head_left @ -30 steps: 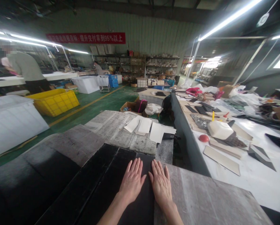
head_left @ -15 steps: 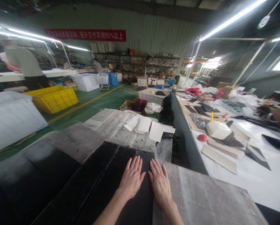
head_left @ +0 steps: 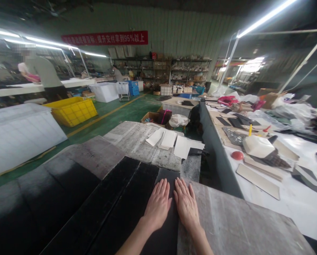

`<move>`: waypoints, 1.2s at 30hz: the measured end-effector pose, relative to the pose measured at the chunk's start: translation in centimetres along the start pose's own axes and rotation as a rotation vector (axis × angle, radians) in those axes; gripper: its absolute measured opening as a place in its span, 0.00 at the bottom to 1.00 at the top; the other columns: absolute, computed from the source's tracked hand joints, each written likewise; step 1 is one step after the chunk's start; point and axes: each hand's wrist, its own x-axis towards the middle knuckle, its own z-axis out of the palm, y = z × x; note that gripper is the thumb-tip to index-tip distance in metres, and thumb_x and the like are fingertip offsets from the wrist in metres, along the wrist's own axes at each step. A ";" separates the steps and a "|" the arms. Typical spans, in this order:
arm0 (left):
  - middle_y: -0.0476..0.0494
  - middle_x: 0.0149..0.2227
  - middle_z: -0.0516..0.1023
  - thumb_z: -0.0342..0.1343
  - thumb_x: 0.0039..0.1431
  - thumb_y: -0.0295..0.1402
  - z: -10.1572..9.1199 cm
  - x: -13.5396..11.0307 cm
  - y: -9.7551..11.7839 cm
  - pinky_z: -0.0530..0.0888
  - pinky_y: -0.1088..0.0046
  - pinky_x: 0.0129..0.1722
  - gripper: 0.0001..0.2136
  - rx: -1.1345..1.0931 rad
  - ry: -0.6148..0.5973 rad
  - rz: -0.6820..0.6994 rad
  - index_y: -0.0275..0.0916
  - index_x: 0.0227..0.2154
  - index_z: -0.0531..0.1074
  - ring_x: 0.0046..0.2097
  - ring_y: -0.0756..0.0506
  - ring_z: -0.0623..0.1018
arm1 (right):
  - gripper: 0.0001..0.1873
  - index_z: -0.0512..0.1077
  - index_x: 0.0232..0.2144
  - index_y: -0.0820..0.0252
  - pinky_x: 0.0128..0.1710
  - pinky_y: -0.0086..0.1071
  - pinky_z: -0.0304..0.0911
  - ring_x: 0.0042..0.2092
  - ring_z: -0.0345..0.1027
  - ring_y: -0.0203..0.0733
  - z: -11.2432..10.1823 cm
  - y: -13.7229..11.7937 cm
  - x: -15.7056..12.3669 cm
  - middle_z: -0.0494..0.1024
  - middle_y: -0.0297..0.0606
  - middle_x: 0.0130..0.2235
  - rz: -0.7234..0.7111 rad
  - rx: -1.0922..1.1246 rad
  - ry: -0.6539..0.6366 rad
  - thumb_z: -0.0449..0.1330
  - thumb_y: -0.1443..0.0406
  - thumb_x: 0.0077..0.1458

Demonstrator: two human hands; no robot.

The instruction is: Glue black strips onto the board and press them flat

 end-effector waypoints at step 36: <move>0.33 0.69 0.46 0.44 0.68 0.40 -0.4 -1.6 0.1 0.62 0.54 0.65 0.30 -0.050 0.026 0.044 0.31 0.67 0.46 0.69 0.38 0.50 | 0.22 0.63 0.61 0.51 0.66 0.50 0.47 0.66 0.53 0.45 -2.8 2.0 0.2 0.66 0.35 0.63 -0.112 0.157 -0.097 0.44 0.60 0.68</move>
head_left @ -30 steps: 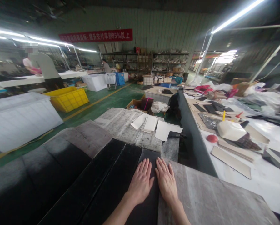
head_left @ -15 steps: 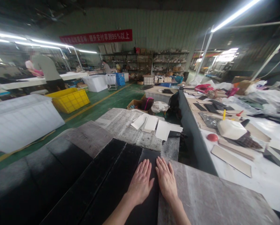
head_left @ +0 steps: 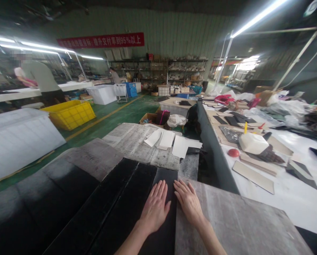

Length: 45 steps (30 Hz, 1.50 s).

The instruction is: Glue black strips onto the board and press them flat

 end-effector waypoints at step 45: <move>0.36 0.67 0.55 0.45 0.69 0.37 -1.0 -0.7 0.5 0.61 0.54 0.65 0.25 -0.035 -0.037 0.031 0.34 0.65 0.53 0.68 0.40 0.56 | 0.28 0.64 0.59 0.42 0.67 0.50 0.44 0.67 0.52 0.41 0.0 0.5 -0.6 0.65 0.31 0.64 0.016 0.067 -0.035 0.46 0.72 0.62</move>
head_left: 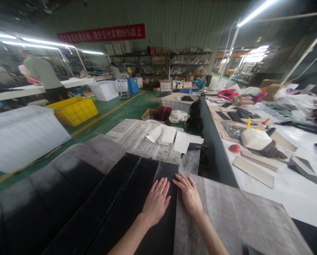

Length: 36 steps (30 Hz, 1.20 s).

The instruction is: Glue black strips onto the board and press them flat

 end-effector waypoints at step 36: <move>0.38 0.69 0.49 0.45 0.68 0.41 -1.1 -1.9 1.9 0.57 0.50 0.66 0.27 -0.022 -0.065 -0.023 0.37 0.66 0.49 0.69 0.39 0.52 | 0.28 0.66 0.58 0.43 0.66 0.50 0.46 0.66 0.53 0.41 0.2 0.5 0.0 0.66 0.33 0.63 -0.018 0.037 0.034 0.45 0.73 0.62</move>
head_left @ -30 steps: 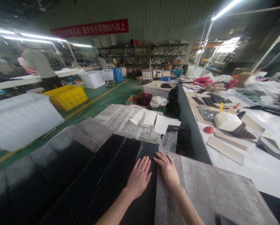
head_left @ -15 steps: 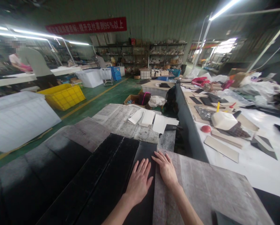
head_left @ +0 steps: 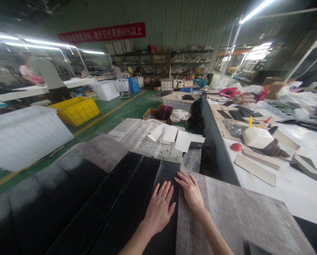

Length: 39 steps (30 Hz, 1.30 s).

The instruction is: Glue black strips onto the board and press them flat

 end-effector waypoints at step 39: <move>0.36 0.69 0.46 0.45 0.68 0.41 0.0 -2.5 0.7 0.58 0.50 0.66 0.30 0.020 0.032 -0.032 0.33 0.67 0.46 0.69 0.38 0.49 | 0.27 0.65 0.59 0.45 0.66 0.53 0.46 0.66 0.54 0.43 -1.3 -2.1 -2.1 0.68 0.34 0.62 -0.081 0.095 -0.076 0.45 0.72 0.61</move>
